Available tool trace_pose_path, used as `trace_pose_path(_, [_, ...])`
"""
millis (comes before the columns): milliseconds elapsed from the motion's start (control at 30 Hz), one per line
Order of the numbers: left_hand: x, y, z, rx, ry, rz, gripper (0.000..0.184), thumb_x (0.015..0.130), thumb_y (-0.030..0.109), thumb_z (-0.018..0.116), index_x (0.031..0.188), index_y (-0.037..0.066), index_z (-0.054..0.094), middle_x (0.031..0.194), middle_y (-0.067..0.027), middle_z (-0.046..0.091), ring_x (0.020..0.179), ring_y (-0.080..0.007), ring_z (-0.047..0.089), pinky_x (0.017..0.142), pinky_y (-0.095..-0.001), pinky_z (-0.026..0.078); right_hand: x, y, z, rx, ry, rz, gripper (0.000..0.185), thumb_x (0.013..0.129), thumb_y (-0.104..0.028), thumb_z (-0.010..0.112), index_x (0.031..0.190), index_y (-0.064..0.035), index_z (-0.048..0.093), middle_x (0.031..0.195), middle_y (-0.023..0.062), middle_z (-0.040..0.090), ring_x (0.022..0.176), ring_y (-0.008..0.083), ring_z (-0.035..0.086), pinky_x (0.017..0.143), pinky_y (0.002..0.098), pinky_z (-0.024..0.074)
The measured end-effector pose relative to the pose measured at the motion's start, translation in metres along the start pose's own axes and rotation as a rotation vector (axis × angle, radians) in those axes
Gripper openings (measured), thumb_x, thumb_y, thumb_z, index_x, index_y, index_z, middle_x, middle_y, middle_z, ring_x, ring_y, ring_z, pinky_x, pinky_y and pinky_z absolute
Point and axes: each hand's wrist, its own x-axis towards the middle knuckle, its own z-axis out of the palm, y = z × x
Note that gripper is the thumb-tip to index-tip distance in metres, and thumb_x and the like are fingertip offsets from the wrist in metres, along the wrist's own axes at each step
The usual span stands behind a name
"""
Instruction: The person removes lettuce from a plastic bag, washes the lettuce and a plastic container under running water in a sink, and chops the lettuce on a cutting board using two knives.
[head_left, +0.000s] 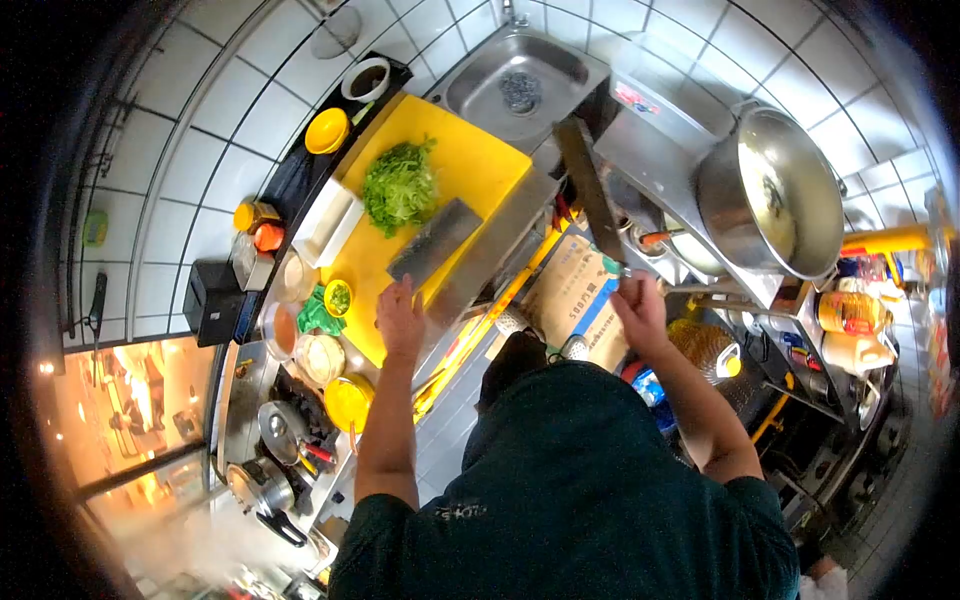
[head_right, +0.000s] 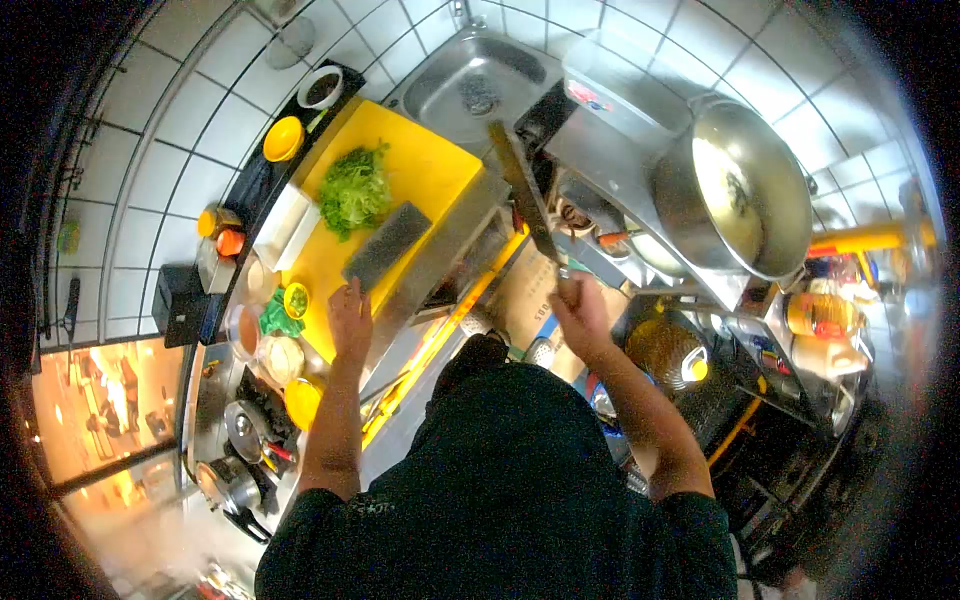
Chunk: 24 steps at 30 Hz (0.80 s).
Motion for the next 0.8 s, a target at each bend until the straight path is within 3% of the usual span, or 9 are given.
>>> trace_pose_path(67, [0.015,0.051,-0.043,-0.540,-0.252,-0.469,0.040,0.094,0.018,0.065,0.131,0.005,0.058,0.110,-0.0136,0.061,0.105,-0.0266,0.060,0.091,-0.0372,0.049,0.024,-0.048,0.038,0.039,-0.125,-0.025,0.032,0.089,-0.010,0.069,0.114,-0.0021,0.051,0.090,0.0124,0.064,0.079,0.0226,0.064,0.069,0.0356,0.0508])
trace_pose_path(167, [0.020,0.099,-0.067,-1.294,0.023,-0.595,0.046,0.100,0.016,0.059,0.142,0.004,0.046,0.120,-0.0101,0.061,0.105,-0.0166,0.058,0.093,-0.0307,0.046,0.048,-0.099,0.121,-0.059,-0.258,-0.061,0.032,0.087,-0.011,0.069,0.113,-0.0011,0.053,0.096,0.0216,0.066,0.089,0.0396,0.065,0.075,0.0455,0.0510])
trace_pose_path(233, [0.041,0.126,-0.092,-1.385,0.321,-0.570,0.052,0.101,0.013,0.056,0.147,0.003,0.035,0.120,-0.0080,0.059,0.106,-0.0151,0.057,0.094,-0.0300,0.046,0.054,-0.118,0.171,-0.085,-0.367,-0.344,0.027,0.089,-0.019,0.065,0.108,-0.0006,0.057,0.101,0.0235,0.065,0.093,0.0437,0.062,0.079,0.0488,0.0501])
trace_pose_path(333, [0.043,0.105,-0.109,-1.342,0.378,-0.834,0.051,0.101,0.009,0.053,0.147,0.003,0.031,0.120,-0.0093,0.058,0.108,-0.0166,0.056,0.096,-0.0307,0.045,0.062,-0.161,0.229,0.111,-0.638,-0.646,0.034,0.094,-0.029,0.056,0.111,-0.0003,0.057,0.110,0.0229,0.063,0.102,0.0430,0.059,0.088,0.0485,0.0483])
trace_pose_path(367, [0.041,0.095,-0.107,-1.394,0.568,-0.818,0.042,0.101,0.006,0.052,0.140,0.001,0.038,0.121,-0.0093,0.059,0.108,-0.0174,0.057,0.097,-0.0316,0.045,0.064,-0.154,0.258,0.177,-0.696,-0.800,0.038,0.095,-0.032,0.053,0.114,0.0002,0.056,0.112,0.0228,0.062,0.105,0.0429,0.058,0.091,0.0479,0.0474])
trace_pose_path(533, [-0.013,0.017,-0.112,-1.197,0.717,-0.960,0.034,0.100,0.001,0.050,0.134,-0.001,0.046,0.120,-0.0105,0.060,0.106,-0.0195,0.059,0.099,-0.0333,0.045,0.052,-0.169,0.309,0.069,-0.988,-1.022,0.059,0.093,-0.035,0.062,0.134,0.0025,0.044,0.108,0.0279,0.062,0.102,0.0426,0.060,0.092,0.0479,0.0476])
trace_pose_path(633, [-0.054,-0.019,-0.124,-1.240,0.623,-1.190,0.039,0.099,0.001,0.052,0.138,0.000,0.046,0.106,-0.0075,0.061,0.077,-0.0101,0.060,0.063,-0.0204,0.049,0.051,-0.150,0.323,-0.369,-1.312,-0.563,0.063,0.094,-0.036,0.062,0.139,0.0031,0.039,0.097,0.0266,0.065,0.090,0.0444,0.063,0.085,0.0502,0.0502])
trace_pose_path(667, [-0.059,-0.023,-0.121,-1.120,0.746,-1.135,0.042,0.098,0.001,0.053,0.139,0.001,0.046,0.092,-0.0046,0.061,0.065,-0.0063,0.055,0.052,-0.0176,0.042,0.050,-0.118,0.338,-0.298,-1.240,-0.598,0.069,0.100,-0.045,0.053,0.149,-0.0019,0.030,0.081,0.0139,0.069,0.070,0.0346,0.067,0.070,0.0454,0.0551])
trace_pose_path(800, [-0.098,-0.028,-0.123,-1.005,0.588,-1.294,0.043,0.094,0.000,0.053,0.138,-0.003,0.050,0.081,-0.0025,0.060,0.062,-0.0067,0.054,0.054,-0.0203,0.045,0.066,-0.092,0.391,-0.296,-1.335,0.155,0.052,0.099,-0.036,0.054,0.142,-0.0078,0.043,0.089,0.0181,0.067,0.062,0.0292,0.066,0.060,0.0412,0.0562])
